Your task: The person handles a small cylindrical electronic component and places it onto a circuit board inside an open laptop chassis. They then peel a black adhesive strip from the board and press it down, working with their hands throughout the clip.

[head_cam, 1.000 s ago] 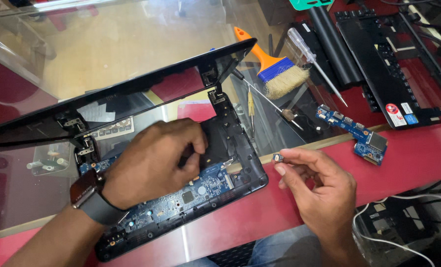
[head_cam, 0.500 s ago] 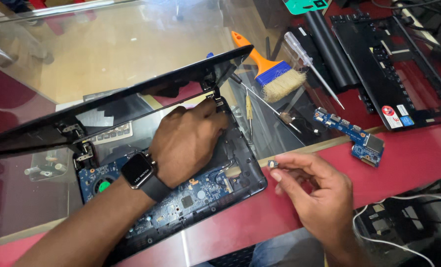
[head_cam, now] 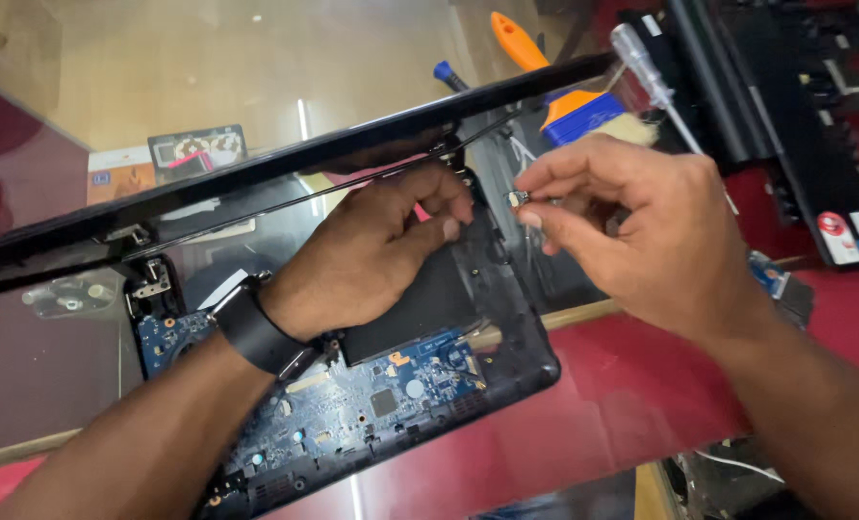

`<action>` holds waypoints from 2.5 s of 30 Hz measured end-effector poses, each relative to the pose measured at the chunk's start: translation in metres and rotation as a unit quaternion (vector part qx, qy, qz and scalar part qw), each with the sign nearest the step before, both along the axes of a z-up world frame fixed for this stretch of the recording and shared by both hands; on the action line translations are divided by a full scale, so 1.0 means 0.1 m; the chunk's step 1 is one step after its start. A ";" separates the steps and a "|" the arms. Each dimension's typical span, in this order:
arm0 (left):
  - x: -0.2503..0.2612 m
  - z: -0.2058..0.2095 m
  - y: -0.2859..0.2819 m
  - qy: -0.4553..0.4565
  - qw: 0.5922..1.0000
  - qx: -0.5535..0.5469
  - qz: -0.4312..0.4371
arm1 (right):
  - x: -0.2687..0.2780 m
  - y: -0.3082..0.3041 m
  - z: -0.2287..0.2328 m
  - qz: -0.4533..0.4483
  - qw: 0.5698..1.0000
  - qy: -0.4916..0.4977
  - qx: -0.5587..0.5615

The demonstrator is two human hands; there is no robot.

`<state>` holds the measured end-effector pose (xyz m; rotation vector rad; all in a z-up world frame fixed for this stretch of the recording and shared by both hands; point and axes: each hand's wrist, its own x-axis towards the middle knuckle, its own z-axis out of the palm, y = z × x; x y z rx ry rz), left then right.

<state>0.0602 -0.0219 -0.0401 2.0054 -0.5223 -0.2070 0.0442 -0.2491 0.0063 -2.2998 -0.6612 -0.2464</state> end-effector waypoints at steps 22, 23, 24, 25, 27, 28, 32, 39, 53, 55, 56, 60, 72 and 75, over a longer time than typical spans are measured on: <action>0.00 0.05 -0.01 0.049 0.999 -0.013 0.000 | 0.10 0.04 -0.36 0.096 0.992 -0.071 -0.029; 0.00 0.05 -0.01 0.047 0.999 -0.010 0.001 | 0.10 0.04 -0.36 0.097 0.993 -0.069 -0.026; 0.00 0.06 -0.01 0.045 0.999 -0.008 0.001 | 0.10 0.04 -0.36 0.098 0.993 -0.066 -0.024; 0.00 0.05 -0.01 0.045 0.999 -0.008 0.002 | 0.10 0.04 -0.36 0.098 0.993 -0.067 -0.023; 0.00 0.04 -0.01 0.048 0.999 -0.013 -0.008 | 0.10 0.04 -0.36 0.098 0.992 -0.069 -0.037; 0.00 0.04 -0.01 0.047 0.999 -0.013 -0.008 | 0.10 0.04 -0.36 0.098 0.992 -0.069 -0.037; 0.00 0.04 -0.01 0.043 0.999 -0.017 -0.009 | 0.10 0.05 -0.36 0.098 0.992 -0.070 -0.030; 0.00 0.07 -0.02 0.056 0.998 0.003 0.005 | 0.07 0.06 -0.33 0.088 0.995 -0.040 -0.018; 0.02 -0.02 -0.02 0.024 0.999 -0.033 -0.007 | 0.10 0.11 -0.31 0.050 0.989 0.124 0.056; 0.02 -0.02 -0.02 0.031 0.999 -0.030 -0.004 | 0.09 0.11 -0.32 0.053 0.991 0.114 0.052; 0.01 -0.02 -0.02 0.030 0.999 -0.032 -0.004 | 0.09 0.11 -0.32 0.053 0.990 0.117 0.056; 0.01 -0.02 -0.02 0.029 0.999 -0.040 -0.009 | 0.09 0.10 -0.32 0.049 0.986 0.142 0.074; 0.01 0.02 -0.02 0.031 0.999 -0.015 -0.005 | 0.15 0.08 -0.33 0.043 0.960 0.245 0.129; 0.02 -0.04 -0.01 -0.005 0.999 -0.031 -0.011 | 0.15 0.07 -0.34 0.032 0.963 0.236 0.126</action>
